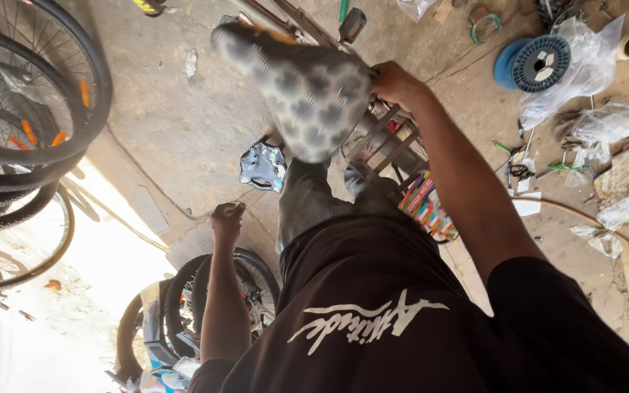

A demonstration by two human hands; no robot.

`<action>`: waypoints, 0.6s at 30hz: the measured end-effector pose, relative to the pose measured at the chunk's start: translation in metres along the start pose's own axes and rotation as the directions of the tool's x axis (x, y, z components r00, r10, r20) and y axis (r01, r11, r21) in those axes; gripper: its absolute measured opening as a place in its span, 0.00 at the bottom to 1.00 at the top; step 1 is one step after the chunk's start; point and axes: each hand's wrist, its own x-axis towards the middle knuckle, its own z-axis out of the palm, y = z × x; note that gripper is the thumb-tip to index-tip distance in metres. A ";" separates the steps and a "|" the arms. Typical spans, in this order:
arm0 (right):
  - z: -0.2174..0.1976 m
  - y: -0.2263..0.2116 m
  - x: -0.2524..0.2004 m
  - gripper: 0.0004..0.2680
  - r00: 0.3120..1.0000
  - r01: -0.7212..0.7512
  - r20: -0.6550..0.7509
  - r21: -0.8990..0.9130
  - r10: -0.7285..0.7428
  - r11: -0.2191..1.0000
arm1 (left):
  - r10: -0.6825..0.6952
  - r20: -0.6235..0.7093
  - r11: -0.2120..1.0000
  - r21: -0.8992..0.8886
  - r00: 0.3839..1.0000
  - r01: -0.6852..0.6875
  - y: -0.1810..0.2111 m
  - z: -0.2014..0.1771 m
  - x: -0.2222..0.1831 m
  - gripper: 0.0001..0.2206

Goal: The person removes a tire and inner tube from a bicycle rim using a screwdriver and pliers, then pulls the inner tube out by hand while sitting on the floor.

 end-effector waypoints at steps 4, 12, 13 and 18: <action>-0.019 -0.007 -0.003 0.07 0.994 -0.004 -0.109 -0.152 -0.013 0.988 | -0.090 -0.022 0.986 -0.144 0.996 0.086 -0.004 -0.005 -0.020 0.17; -0.065 0.011 0.046 0.04 0.963 -0.014 -0.260 -0.320 -0.074 0.947 | -0.053 0.003 0.995 -0.081 0.999 0.053 -0.008 0.012 -0.071 0.15; -0.070 0.015 0.050 0.05 0.959 -0.002 -0.273 -0.254 -0.070 0.967 | -0.064 0.010 0.994 -0.086 0.998 0.065 -0.008 0.012 -0.076 0.15; -0.094 0.030 0.065 0.06 0.933 0.044 -0.345 -0.175 -0.103 0.984 | -0.109 -0.053 0.991 -0.080 0.993 0.105 -0.009 0.004 -0.100 0.15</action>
